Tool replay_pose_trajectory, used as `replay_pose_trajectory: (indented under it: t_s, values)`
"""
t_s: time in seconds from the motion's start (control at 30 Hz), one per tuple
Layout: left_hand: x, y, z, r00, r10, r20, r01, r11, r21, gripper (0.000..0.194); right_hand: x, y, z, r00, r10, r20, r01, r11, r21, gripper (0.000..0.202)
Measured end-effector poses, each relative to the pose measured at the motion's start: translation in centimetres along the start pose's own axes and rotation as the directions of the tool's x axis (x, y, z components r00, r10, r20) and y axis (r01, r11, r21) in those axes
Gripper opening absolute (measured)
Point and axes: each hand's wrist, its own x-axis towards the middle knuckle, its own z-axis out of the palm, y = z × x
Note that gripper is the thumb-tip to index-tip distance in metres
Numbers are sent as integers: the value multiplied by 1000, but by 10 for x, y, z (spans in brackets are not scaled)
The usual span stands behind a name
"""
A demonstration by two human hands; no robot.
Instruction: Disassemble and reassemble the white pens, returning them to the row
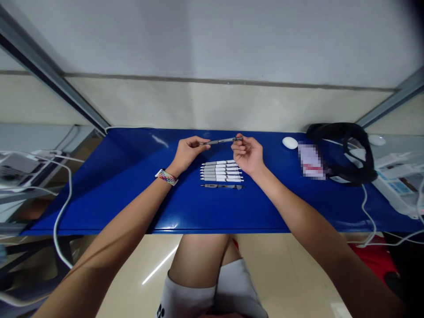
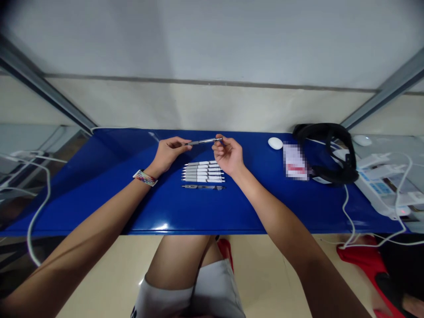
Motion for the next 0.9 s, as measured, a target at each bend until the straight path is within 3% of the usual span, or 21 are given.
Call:
replay_pose_trajectory:
  t_s: [0.4,0.9]
  values:
    - [-1,1,1,1000,-1,2,1,1000,-11,29,5,-2,-6,998,-52,24,55,988,-143,11]
    - [0,-2,0,1000,-26,9,26,999,-35,31,1,-3,-3,999,-35,3,35,993,-112,18]
